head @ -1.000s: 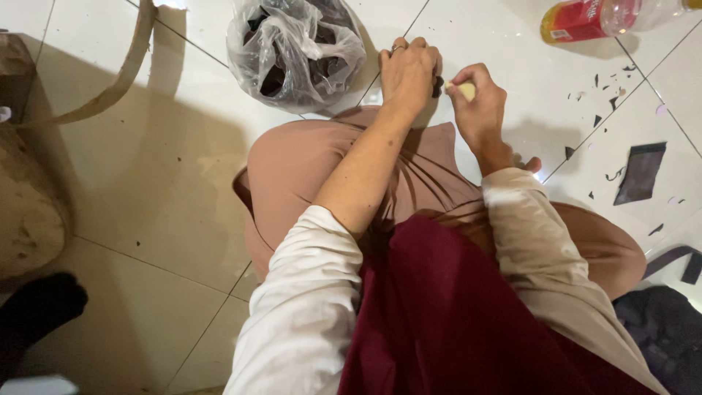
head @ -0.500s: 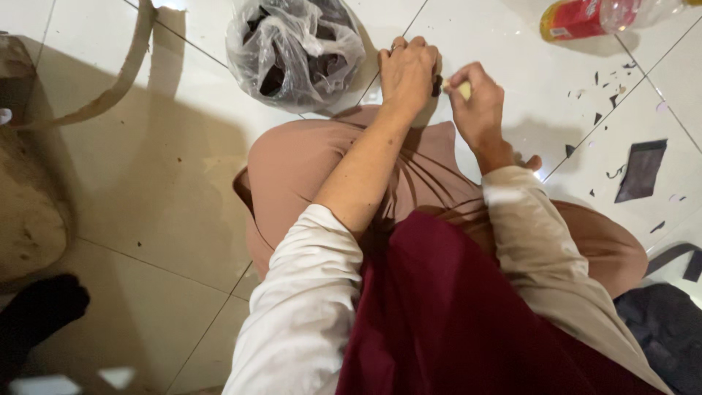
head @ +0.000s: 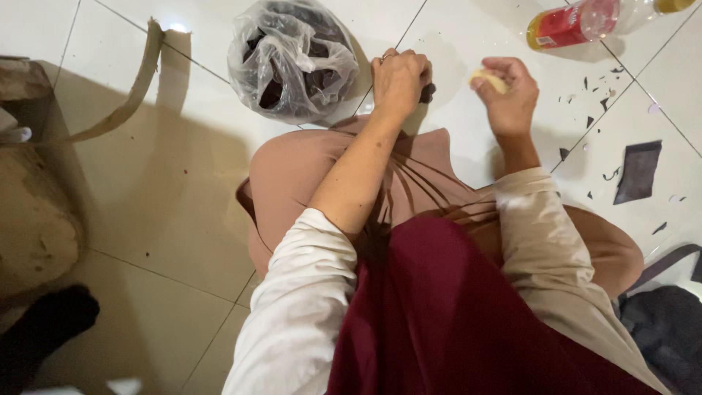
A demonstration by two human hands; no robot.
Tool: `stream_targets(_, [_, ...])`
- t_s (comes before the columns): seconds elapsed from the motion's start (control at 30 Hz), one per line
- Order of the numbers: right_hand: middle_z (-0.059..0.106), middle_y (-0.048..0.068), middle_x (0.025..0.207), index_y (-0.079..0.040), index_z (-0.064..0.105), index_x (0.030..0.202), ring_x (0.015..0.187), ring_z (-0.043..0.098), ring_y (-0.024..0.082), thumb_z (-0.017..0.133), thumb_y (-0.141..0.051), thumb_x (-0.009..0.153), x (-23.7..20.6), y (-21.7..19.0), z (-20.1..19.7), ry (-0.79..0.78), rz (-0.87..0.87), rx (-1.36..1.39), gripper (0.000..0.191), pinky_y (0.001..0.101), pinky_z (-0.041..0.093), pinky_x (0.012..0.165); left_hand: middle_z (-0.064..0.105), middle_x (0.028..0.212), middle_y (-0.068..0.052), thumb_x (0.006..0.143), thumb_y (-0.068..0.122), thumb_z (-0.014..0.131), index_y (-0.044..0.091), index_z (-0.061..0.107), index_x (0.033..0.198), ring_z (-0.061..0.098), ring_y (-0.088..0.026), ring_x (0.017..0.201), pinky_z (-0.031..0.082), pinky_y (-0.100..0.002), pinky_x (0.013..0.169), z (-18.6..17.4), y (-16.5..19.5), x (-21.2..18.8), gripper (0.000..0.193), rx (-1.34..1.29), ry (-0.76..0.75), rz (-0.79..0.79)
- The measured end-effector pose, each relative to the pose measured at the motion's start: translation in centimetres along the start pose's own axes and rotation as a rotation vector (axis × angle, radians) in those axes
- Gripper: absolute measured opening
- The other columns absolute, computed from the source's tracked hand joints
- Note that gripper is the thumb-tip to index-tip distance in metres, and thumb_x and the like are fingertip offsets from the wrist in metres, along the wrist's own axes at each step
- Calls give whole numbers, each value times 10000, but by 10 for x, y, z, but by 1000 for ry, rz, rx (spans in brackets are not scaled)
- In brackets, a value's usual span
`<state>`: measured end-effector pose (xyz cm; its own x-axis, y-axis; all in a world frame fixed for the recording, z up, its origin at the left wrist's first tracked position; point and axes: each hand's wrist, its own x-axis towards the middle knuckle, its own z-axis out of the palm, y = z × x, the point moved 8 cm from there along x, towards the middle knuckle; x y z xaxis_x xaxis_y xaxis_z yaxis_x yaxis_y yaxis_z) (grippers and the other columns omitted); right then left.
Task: The person sits on the floor, takes dark clay-like material from a plastic bag, and rolls and presses it by hand into small flower-shaped pieces, setting finished pieces on the floor. Near the end they pick up a yellow sponge block and a plastic basket and handle them.
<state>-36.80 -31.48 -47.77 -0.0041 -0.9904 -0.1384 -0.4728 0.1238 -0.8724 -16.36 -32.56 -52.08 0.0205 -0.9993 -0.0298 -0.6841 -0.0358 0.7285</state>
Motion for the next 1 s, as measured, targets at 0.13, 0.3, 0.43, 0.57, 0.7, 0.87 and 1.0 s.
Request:
stream_targets(0.13, [715, 91, 1157, 23, 695, 1210, 1050, 688, 169, 808, -47, 915, 9, -3, -10, 56, -54, -67, 324, 292, 566, 936, 715, 861, -17, 726, 78, 739, 181, 762, 768, 629, -296, 910, 418, -478, 840, -12, 2, 6, 114, -107, 60, -31])
stream_targets(0.3, [720, 141, 1108, -9, 771, 1126, 1017, 702, 260, 852, -83, 918, -5, -16, 34, 16, -270, -352, 235, 350, 552, 926, 637, 983, -61, 646, 69, 816, 173, 755, 729, 566, -329, 994, 420, -475, 865, -14, -7, 2, 146, 55, 12, -90])
stream_targets(0.43, [694, 141, 1044, -30, 751, 1050, 974, 686, 325, 796, -48, 939, -18, -28, 67, -91, -419, -483, 120, 406, 555, 887, 601, 1061, -88, 645, 72, 849, 147, 745, 800, 543, -345, 1042, 434, -467, 868, -11, -7, 0, 201, 141, 22, -60])
stream_targets(0.57, [667, 162, 991, -20, 723, 1003, 925, 651, 369, 788, -36, 935, -19, -34, 65, -108, -455, -569, 96, 452, 534, 811, 596, 1054, -112, 578, 113, 876, 100, 733, 840, 546, -351, 1020, 412, -509, 868, -11, -7, -2, 298, 131, 33, -29])
stream_targets(0.7, [680, 134, 991, -41, 732, 974, 924, 677, 341, 769, -15, 919, -17, -37, 60, -67, -457, -494, 71, 436, 547, 802, 599, 1054, -102, 614, 66, 850, 125, 732, 808, 553, -352, 1018, 414, -514, 866, -13, -7, -2, 235, 146, 71, -39])
stream_targets(0.87, [673, 141, 1015, -34, 745, 1011, 908, 675, 352, 758, -12, 917, -18, -35, 65, -99, -401, -490, 98, 432, 544, 788, 600, 1077, -123, 614, 58, 839, 75, 722, 874, 559, -361, 1016, 436, -480, 871, -6, -10, -3, 286, 114, 43, -41])
stream_targets(1.0, [663, 146, 972, -26, 737, 964, 862, 671, 348, 786, -47, 905, -14, -36, 62, -66, -335, -517, 80, 439, 538, 759, 599, 1096, -141, 598, 63, 840, 61, 722, 890, 553, -377, 1027, 459, -450, 877, -2, -13, -1, 315, 100, 28, -39])
